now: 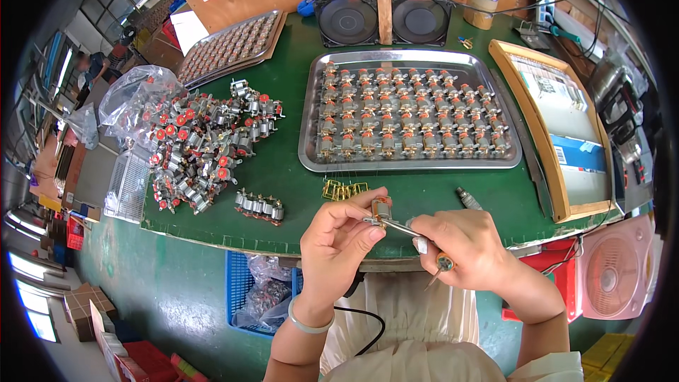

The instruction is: Assembling small electronic components using a screwdriver and tweezers and organizing them into a tray.

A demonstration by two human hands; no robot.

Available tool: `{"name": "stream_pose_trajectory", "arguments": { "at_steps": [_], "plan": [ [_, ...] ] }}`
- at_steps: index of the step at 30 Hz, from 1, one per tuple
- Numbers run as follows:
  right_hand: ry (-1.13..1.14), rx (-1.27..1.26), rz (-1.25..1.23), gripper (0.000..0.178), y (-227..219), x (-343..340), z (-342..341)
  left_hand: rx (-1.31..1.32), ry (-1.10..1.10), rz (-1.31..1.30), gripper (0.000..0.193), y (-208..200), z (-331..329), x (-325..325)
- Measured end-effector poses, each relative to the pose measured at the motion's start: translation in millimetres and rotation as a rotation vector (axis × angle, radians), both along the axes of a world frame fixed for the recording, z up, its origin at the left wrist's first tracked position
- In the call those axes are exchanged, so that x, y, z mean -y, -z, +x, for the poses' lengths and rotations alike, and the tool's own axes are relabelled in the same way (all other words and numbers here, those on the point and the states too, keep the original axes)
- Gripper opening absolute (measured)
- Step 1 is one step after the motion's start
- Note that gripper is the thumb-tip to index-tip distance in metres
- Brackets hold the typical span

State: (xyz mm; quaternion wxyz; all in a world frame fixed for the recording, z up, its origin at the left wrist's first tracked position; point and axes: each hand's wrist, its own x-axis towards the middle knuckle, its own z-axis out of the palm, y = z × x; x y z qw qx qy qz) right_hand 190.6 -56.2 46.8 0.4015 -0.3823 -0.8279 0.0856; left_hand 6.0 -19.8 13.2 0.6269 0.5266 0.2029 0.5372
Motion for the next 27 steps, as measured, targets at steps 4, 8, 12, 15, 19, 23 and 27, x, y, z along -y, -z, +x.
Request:
{"name": "stream_pose_trajectory", "arguments": {
  "at_steps": [4, 8, 12, 15, 19, 23, 27],
  "plan": [
    [0.034, 0.094, 0.005, 0.042, -1.3, 2.0, 1.0, -0.075, -0.032, 0.013, 0.021, -1.4, -0.4, 1.9],
    [-0.011, -0.074, -0.07, 0.035, 3.7, 1.9, 0.5, -0.111, -0.038, 0.057, 0.02, -1.3, 1.3, 0.4],
    [-0.128, -0.577, -0.723, 0.017, 1.8, 4.0, 0.3, -0.121, -0.032, 0.128, 0.02, 1.4, 0.6, -4.2],
    [-0.333, -1.079, -1.404, 0.022, 4.3, 0.9, 12.4, -0.085, 0.006, 0.197, 0.021, 4.9, 2.8, -8.3],
    [-0.232, -1.008, -1.293, 0.025, -3.0, 10.0, 4.9, -0.047, -0.059, 0.318, 0.022, 8.9, 8.3, -10.1],
    [-0.171, -0.622, -0.778, 0.022, 9.6, 15.3, 14.2, -0.024, -0.191, 0.361, 0.024, 9.2, 10.9, -9.9],
    [0.001, -0.245, -0.44, 0.022, -0.5, 12.4, 6.5, -0.078, -0.267, 0.447, 0.024, 13.2, 11.1, -12.2]
  ]
}}
